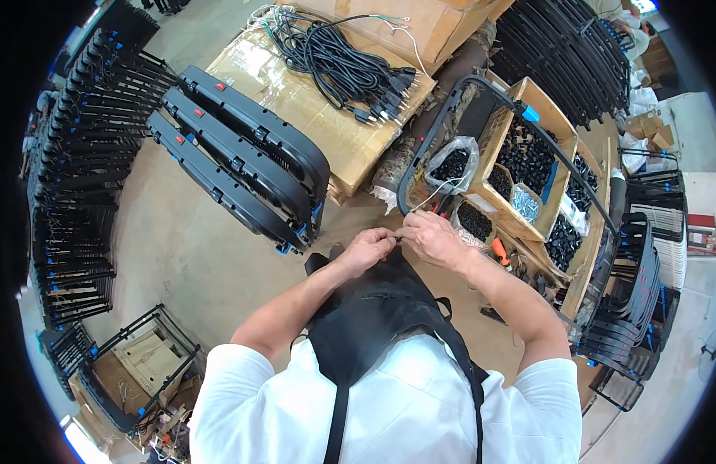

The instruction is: Assembling plastic housings for equipment using wiring and a pneumatic screwdriver.

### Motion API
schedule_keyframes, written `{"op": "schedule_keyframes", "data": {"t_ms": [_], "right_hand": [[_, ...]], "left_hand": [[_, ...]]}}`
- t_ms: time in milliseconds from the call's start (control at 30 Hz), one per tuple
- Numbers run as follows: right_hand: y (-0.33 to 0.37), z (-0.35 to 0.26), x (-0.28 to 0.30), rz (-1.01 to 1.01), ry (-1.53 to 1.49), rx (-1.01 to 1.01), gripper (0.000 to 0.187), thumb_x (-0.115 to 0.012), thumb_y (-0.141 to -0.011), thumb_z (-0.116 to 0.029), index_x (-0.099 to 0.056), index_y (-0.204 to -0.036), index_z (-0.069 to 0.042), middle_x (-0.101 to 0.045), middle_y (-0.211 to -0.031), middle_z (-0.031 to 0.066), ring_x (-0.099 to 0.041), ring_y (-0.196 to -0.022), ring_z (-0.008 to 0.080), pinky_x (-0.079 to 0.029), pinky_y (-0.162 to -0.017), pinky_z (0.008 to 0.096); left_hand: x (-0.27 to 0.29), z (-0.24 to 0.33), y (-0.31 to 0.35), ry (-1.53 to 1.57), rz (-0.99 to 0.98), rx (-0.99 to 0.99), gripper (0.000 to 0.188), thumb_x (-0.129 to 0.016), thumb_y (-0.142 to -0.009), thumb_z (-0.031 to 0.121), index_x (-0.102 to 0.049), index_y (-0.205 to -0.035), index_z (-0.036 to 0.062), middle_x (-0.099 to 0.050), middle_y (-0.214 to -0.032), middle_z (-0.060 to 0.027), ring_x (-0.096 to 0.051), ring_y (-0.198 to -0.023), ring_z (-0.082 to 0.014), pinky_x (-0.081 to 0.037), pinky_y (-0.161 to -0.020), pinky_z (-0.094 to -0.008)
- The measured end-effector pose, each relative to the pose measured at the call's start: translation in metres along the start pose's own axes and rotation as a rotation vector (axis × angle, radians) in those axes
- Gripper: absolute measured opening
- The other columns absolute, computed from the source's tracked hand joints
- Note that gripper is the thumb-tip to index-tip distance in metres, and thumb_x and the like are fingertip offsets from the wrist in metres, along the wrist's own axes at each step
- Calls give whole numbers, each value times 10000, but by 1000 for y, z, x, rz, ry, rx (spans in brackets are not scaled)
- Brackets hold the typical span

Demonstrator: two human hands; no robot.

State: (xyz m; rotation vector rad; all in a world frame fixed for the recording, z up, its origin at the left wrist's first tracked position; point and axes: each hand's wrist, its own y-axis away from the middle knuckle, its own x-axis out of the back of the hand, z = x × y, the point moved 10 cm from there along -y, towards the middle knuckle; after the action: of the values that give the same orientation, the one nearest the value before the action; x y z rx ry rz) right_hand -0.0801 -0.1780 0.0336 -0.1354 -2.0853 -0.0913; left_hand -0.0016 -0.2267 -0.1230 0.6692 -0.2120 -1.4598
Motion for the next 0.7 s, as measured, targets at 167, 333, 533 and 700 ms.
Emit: {"op": "schedule_keyframes", "data": {"t_ms": [167,333,533,700], "right_hand": [[-4,3,-15,-88,43,-27,135,-667,-848,-69,-677,-976,-29,-598,-977,115,-618,-996,318,-542,-870,436],[-2,12,-22,-99,63,-141,89,-611,-860,-68,-642,-934,-28,-599,-996,134,-620,-1015,332,-548,-864,443],[22,7,-23,139,-39,-349,167,-589,-960,-120,-659,-1090,-42,-631,-1004,143,-654,-994,349,-556,-861,460],[119,58,-93,-81,-293,-1062,508,-674,-950,-383,-633,-1287,-5,-694,-1231,227,-685,-1076,425,-556,-912,512]], "left_hand": [[2,8,4,-47,33,29,181,-606,-1040,200,-686,-1052,38,-595,-846,38,-528,-751,-73,-463,-683,-269],[1,10,-6,-175,52,-37,190,-619,-1034,211,-696,-1066,41,-592,-830,47,-518,-739,-66,-447,-666,-260],[11,-17,-14,-205,48,-21,321,-642,-994,265,-736,-1107,-20,-744,-930,-90,-655,-871,-153,-531,-795,-333],[7,6,-9,-358,14,21,341,-636,-1016,295,-734,-1148,-4,-746,-915,-83,-700,-854,-174,-548,-783,-327]]}}
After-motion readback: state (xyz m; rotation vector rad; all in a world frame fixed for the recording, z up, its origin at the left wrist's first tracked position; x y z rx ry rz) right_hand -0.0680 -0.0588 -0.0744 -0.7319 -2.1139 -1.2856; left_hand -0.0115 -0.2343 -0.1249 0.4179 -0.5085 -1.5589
